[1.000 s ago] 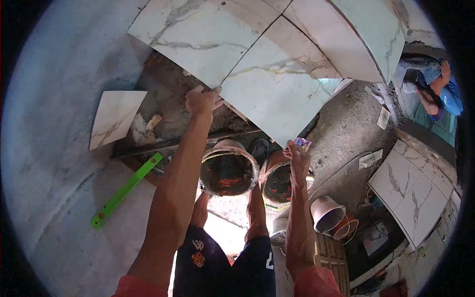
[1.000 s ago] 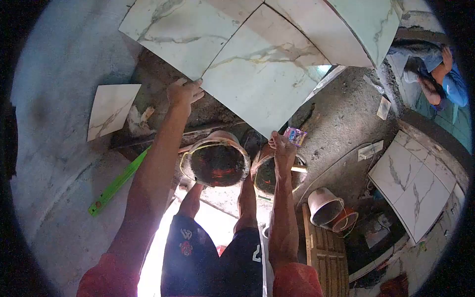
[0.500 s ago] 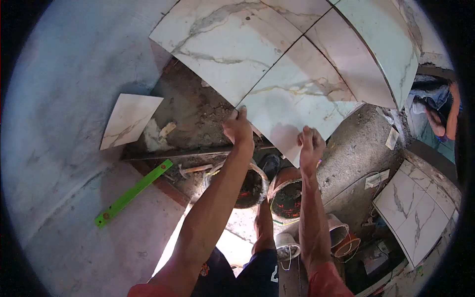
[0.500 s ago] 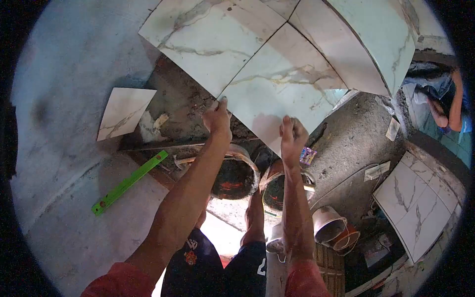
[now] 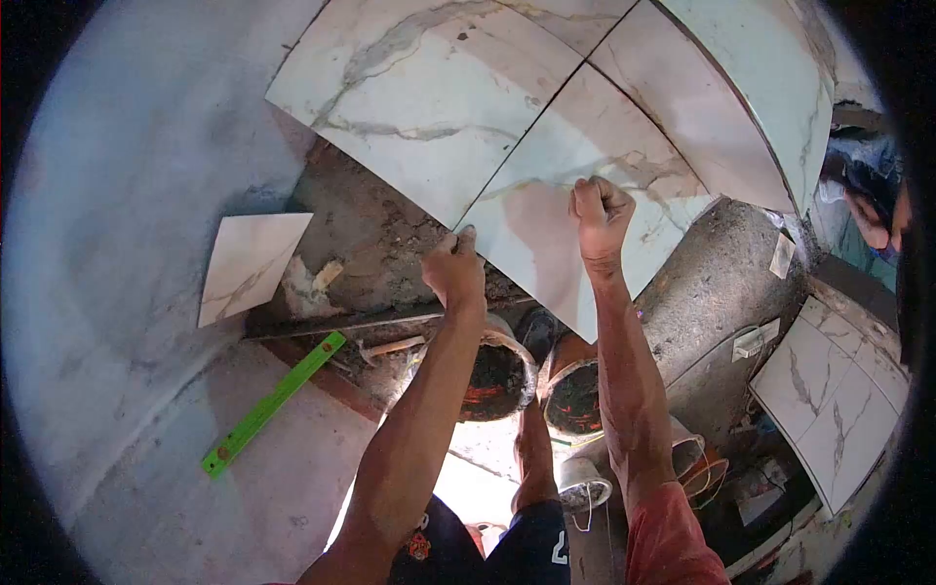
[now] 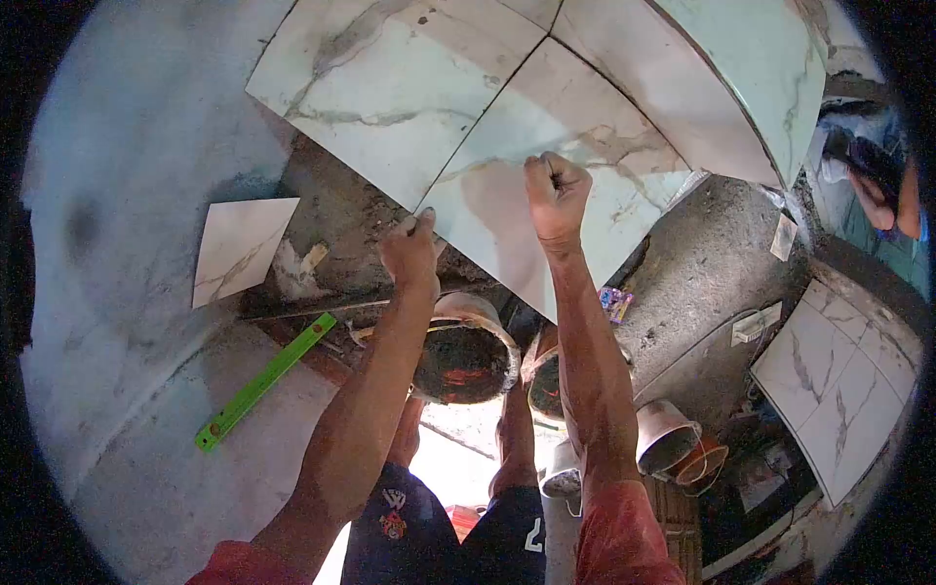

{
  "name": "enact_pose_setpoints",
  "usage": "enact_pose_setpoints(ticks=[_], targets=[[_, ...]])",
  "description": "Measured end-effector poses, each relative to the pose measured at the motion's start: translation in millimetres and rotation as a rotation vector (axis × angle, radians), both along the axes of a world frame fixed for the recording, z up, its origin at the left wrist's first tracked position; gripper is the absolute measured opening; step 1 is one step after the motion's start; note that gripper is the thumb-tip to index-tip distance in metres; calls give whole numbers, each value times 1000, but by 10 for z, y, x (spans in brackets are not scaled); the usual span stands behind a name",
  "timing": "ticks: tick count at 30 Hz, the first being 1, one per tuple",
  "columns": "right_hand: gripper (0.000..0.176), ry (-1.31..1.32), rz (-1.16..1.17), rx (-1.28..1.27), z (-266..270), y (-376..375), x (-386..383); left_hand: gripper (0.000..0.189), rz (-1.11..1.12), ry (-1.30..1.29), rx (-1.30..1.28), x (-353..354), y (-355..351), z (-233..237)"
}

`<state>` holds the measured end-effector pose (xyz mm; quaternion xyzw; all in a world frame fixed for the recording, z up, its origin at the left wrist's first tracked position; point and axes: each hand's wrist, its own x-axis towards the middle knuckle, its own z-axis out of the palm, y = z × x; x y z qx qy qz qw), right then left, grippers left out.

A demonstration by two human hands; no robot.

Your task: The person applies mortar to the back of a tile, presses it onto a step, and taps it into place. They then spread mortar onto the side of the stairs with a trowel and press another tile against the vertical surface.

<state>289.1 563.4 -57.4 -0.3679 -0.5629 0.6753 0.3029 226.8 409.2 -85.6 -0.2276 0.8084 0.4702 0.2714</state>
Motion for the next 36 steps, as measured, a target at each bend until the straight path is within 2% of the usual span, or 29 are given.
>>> enact_pose_setpoints(ticks=[2,3,4,5,9,10,12,15,16,18,20,21,23,24,27,30,31,32,33,35,36], targets=[[35,163,-21,-37,212,29,-93,28,39,60,3,-6,22,23],[35,165,-25,-37,65,46,-68,28,34,62,3,-17,31,40],[35,51,-19,45,-194,63,-20,28,10,51,7,-28,31,64],[35,-65,-12,126,-210,55,-47,28,-12,39,10,-27,19,72],[34,-52,17,56,-82,77,-81,28,-39,41,52,-22,19,64],[34,-43,12,66,-26,134,-139,28,13,47,93,-30,47,47],[33,104,27,252,203,127,-263,28,68,47,114,-19,-5,-2],[32,17,42,292,70,202,-344,25,-41,54,31,-45,-66,-52],[31,-104,55,245,-242,240,-297,24,-37,19,12,-34,-79,-28],[33,-84,64,240,-212,300,-368,23,-45,4,18,-97,18,28],[35,-82,72,154,-135,258,-379,21,132,-34,175,-36,51,138],[35,-82,65,159,-75,265,-397,21,124,-35,180,-26,74,191],[31,132,25,196,64,305,-452,21,204,-90,218,-47,88,235],[31,118,29,156,188,309,-443,21,197,-89,209,-58,65,209],[30,-30,82,207,-211,343,-465,22,171,-80,227,-67,83,207],[31,-34,70,167,48,334,-475,25,116,-61,171,-51,144,315],[31,-25,77,135,136,356,-499,26,180,-73,189,-43,143,325],[30,86,92,261,157,381,-495,26,248,-88,200,-38,136,326],[30,85,86,256,77,365,-466,26,243,-88,194,-47,124,317],[30,-79,55,192,-55,335,-435,26,168,-125,159,-77,105,320],[30,-73,36,239,-55,328,-471,26,157,-131,154,-62,102,347]])
